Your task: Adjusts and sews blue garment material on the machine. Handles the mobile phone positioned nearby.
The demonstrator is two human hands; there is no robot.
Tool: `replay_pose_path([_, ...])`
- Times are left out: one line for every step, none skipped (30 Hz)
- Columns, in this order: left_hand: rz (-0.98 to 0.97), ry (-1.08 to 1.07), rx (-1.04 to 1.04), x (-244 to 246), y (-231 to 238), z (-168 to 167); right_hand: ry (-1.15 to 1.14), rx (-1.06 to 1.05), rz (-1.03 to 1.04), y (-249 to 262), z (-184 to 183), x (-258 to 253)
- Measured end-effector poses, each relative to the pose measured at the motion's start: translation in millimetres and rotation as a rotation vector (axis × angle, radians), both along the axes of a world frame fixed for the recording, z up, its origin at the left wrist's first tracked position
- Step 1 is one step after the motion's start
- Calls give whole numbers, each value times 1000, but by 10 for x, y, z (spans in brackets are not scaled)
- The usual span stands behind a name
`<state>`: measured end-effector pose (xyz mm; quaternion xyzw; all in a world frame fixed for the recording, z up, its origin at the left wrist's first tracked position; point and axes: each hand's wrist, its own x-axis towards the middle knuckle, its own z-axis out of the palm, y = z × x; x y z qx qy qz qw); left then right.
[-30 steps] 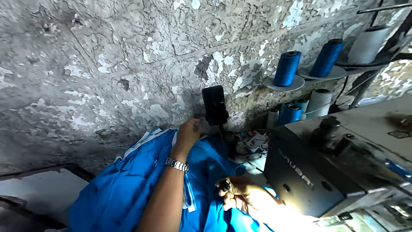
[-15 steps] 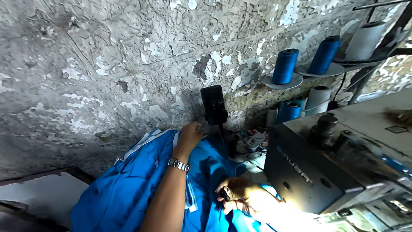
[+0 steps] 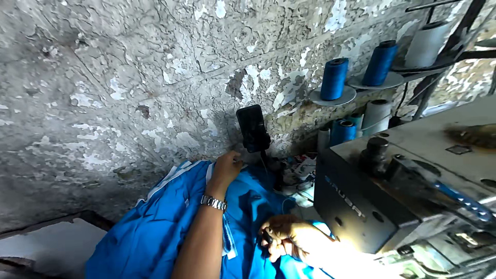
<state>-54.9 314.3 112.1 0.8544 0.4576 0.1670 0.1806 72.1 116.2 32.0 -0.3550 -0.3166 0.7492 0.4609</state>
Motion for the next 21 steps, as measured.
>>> replay_pose_path([-3, 1, 3, 0, -8, 3, -11, -5, -2, -2, 10, -3])
replay_pose_path([-6, 3, 1, 2, -16, 10, -19, -8, -3, -3, 15, -4])
replay_pose_path([-8, 6, 2, 3, -18, 13, -26, -2, 8, -2, 14, 0])
replay_pose_path([-9, 7, 5, 4, -19, 14, -26, 1, 18, 0, 10, 5])
replay_pose_path([-11, 8, 9, 2, -17, 13, -20, -3, 21, 2, 4, 8])
replay_pose_path([-11, 10, 11, 1, -17, 12, -13, -7, 21, 6, -5, 9])
replay_pose_path([-11, 15, 11, 1, -18, 13, -9, -13, 21, 8, -7, 9])
replay_pose_path([-11, 20, 11, 2, -18, 12, -10, -14, 20, 9, -9, 8])
replay_pose_path([-11, 26, 7, 3, -18, 12, -10, -12, 19, 10, -15, 6])
replay_pose_path([-10, 26, 4, 3, -16, 8, -10, -9, 16, 11, -21, 3])
replay_pose_path([-9, 22, 2, 3, -13, 2, -8, -4, 15, 11, -27, 4])
replay_pose_path([-8, 21, 1, 2, -8, -3, -9, 4, 17, 9, -29, 5])
replay_pose_path([-9, 21, 3, 2, -2, -8, -11, 10, 22, 8, -28, 8])
replay_pose_path([-9, 27, 3, 2, 1, -9, -13, 12, 22, 9, -27, 7])
replay_pose_path([-10, 34, 7, 2, 0, -10, -11, 13, 22, 11, -31, 4])
replay_pose_path([-11, 41, 10, 2, -3, -11, -8, 8, 18, 9, -29, 1])
replay_pose_path([-12, 44, 12, 3, -4, -12, -3, -1, 18, 8, -24, 0])
replay_pose_path([-13, 49, 16, 4, -4, -16, 1, -9, 20, 7, -24, 0])
replay_pose_path([-15, 53, 21, 6, -2, -23, -1, -12, 24, 10, -36, 3])
replay_pose_path([-15, 56, 19, 7, 1, -27, -5, -10, 28, 22, -64, 9])
replay_pose_path([-14, 62, 16, 8, 7, -31, -7, -7, 34, 40, -108, 21])
